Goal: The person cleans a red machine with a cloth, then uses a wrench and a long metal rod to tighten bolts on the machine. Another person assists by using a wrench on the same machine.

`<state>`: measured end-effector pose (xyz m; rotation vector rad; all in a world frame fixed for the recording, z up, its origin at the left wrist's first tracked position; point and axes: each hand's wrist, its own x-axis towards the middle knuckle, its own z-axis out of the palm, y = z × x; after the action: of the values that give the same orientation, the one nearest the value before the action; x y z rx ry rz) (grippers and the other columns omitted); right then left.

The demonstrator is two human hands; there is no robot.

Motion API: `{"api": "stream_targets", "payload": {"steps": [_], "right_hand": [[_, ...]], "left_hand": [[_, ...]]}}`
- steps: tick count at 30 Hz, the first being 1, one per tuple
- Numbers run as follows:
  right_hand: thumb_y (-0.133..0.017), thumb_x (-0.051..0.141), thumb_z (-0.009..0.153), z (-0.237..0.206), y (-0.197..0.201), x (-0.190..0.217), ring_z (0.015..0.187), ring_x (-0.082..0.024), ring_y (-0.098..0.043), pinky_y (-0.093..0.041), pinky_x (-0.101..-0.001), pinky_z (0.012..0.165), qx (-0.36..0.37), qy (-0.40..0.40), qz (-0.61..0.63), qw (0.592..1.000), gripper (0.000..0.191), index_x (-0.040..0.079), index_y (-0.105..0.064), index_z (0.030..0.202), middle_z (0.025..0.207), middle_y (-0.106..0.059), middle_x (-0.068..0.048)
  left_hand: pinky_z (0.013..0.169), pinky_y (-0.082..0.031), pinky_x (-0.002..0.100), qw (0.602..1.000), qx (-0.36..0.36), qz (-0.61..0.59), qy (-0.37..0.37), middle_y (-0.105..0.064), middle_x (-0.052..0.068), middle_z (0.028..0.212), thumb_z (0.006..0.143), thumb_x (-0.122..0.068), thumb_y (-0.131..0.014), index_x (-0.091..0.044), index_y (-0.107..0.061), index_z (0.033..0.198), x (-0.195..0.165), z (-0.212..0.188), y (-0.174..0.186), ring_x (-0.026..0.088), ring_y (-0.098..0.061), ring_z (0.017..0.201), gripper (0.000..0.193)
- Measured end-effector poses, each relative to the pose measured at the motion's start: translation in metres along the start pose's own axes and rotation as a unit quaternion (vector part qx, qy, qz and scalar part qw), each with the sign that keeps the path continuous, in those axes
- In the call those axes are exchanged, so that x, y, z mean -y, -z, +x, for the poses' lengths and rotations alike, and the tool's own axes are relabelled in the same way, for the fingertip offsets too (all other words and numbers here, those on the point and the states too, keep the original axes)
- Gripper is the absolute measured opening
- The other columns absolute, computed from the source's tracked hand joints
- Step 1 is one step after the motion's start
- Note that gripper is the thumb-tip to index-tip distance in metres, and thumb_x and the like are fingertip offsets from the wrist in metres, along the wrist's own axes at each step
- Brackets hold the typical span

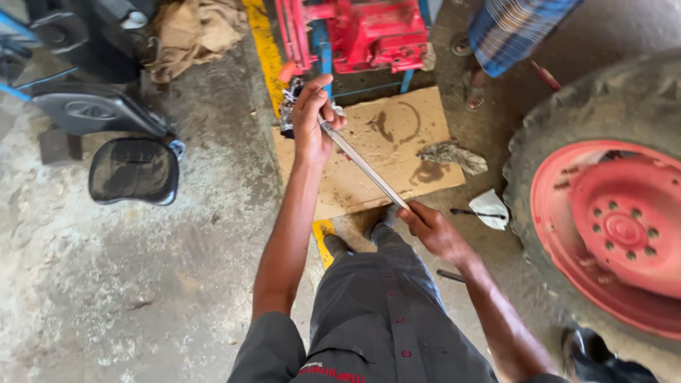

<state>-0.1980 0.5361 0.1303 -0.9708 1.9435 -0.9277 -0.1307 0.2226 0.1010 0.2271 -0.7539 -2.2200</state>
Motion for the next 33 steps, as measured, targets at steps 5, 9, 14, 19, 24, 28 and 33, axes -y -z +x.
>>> {"api": "stream_targets", "payload": {"steps": [5, 9, 14, 19, 24, 28, 33], "right_hand": [[-0.049, 0.040, 0.106, -0.012, 0.016, 0.000, 0.057, -0.006, -0.036, -0.033, -0.0265, 0.049, 0.059, -0.044, 0.130, 0.989, 0.038, 0.009, -0.070, 0.110, 0.066, -0.040, 0.006], [-0.047, 0.042, 0.106, -0.022, 0.027, 0.005, 0.052, -0.005, -0.031, -0.026, -0.0244, 0.043, 0.095, -0.102, 0.190, 0.972, 0.041, 0.007, -0.070, 0.111, 0.066, -0.037, 0.007], [-0.047, 0.042, 0.106, -0.020, 0.031, -0.006, 0.049, -0.003, -0.024, -0.018, -0.0224, 0.036, 0.163, -0.136, 0.368, 0.905, 0.046, 0.001, -0.068, 0.114, 0.067, -0.032, 0.007], [-0.046, 0.042, 0.106, -0.015, 0.032, -0.020, 0.046, -0.002, -0.023, -0.017, -0.0219, 0.034, 0.203, -0.141, 0.440, 0.863, 0.046, 0.001, -0.066, 0.112, 0.064, -0.031, 0.007], [-0.046, 0.043, 0.107, -0.011, 0.034, -0.018, 0.045, -0.003, -0.024, -0.019, -0.0245, 0.034, 0.133, -0.110, 0.311, 0.934, 0.047, 0.002, -0.068, 0.111, 0.062, -0.031, 0.007], [-0.049, 0.040, 0.111, -0.005, 0.025, -0.010, 0.052, -0.007, -0.041, -0.037, -0.0296, 0.046, -0.006, 0.043, 0.058, 0.997, 0.042, 0.003, -0.069, 0.108, 0.063, -0.045, 0.005], [-0.047, 0.039, 0.105, 0.000, 0.015, -0.010, 0.047, -0.015, -0.054, -0.044, -0.0344, 0.047, -0.066, -0.064, -0.100, 0.991, 0.035, 0.008, -0.063, 0.108, 0.059, -0.056, -0.001]], "left_hand": [[0.057, -0.051, 0.034, 1.000, 0.002, -0.024, -0.014, -0.042, -0.005, 0.063, 0.104, -0.016, -0.060, -0.005, -0.063, 0.133, 0.019, -0.003, -0.009, 0.010, -0.044, 0.051, 0.032], [0.058, -0.053, 0.035, 1.000, 0.017, -0.003, -0.020, -0.041, -0.002, 0.061, 0.103, -0.016, -0.059, -0.005, -0.062, 0.135, 0.024, -0.007, -0.018, 0.011, -0.044, 0.048, 0.034], [0.059, -0.053, 0.035, 0.998, 0.058, 0.010, -0.014, -0.039, -0.002, 0.059, 0.103, -0.015, -0.057, -0.006, -0.061, 0.135, 0.022, -0.007, -0.029, 0.012, -0.041, 0.046, 0.033], [0.060, -0.053, 0.034, 0.998, 0.052, -0.020, -0.040, -0.039, -0.002, 0.061, 0.104, -0.014, -0.057, -0.007, -0.061, 0.131, 0.024, 0.000, -0.037, 0.011, -0.041, 0.048, 0.029], [0.061, -0.054, 0.037, 0.999, 0.016, 0.012, -0.039, -0.041, -0.001, 0.061, 0.104, -0.011, -0.057, -0.006, -0.062, 0.129, 0.031, 0.008, -0.034, 0.014, -0.044, 0.050, 0.026], [0.060, -0.056, 0.042, 0.998, -0.033, 0.043, -0.029, -0.048, 0.002, 0.064, 0.100, -0.007, -0.058, -0.002, -0.062, 0.129, 0.042, 0.011, -0.028, 0.016, -0.050, 0.052, 0.029], [0.058, -0.060, 0.042, 0.994, -0.096, 0.035, 0.048, -0.051, 0.002, 0.061, 0.094, -0.009, -0.060, -0.010, -0.060, 0.130, 0.058, 0.014, -0.032, 0.017, -0.057, 0.048, 0.037]]}}
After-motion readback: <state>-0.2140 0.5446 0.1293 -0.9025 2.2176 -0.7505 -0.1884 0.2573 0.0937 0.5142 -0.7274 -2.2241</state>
